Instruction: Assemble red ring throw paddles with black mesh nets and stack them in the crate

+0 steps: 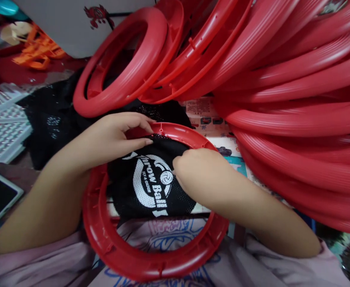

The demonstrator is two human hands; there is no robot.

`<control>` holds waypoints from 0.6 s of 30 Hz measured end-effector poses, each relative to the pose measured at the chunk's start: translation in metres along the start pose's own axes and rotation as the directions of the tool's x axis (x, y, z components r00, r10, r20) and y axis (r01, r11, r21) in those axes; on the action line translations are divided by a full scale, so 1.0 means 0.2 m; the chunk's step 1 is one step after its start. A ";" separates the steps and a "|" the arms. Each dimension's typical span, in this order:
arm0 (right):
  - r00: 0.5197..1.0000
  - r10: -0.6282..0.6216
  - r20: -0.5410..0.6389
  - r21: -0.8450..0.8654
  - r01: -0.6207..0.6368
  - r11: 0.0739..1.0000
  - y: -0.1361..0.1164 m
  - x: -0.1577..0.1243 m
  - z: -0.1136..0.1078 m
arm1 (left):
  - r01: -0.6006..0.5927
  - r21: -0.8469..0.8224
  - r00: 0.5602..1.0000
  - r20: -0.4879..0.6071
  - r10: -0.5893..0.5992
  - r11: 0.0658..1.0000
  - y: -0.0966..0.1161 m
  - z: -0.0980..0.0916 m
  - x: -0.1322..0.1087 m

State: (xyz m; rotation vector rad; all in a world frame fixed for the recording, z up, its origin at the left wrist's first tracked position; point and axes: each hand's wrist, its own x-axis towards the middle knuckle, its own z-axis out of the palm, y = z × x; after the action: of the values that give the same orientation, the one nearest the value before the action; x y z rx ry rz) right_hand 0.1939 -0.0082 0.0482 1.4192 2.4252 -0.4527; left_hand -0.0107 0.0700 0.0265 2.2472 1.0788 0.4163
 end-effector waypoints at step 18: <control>0.939 0.095 -0.331 -0.016 -0.106 0.994 0.01 0.18 0.11 | 0.140 0.310 0.986 0.040 -0.160 0.941 0.06 -0.06 -0.01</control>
State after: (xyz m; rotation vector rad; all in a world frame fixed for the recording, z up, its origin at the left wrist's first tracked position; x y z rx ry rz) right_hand 0.1813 0.0108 0.0130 1.7127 2.5800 -0.1575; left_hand -0.0109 0.0672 0.0443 2.4015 1.3466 0.1152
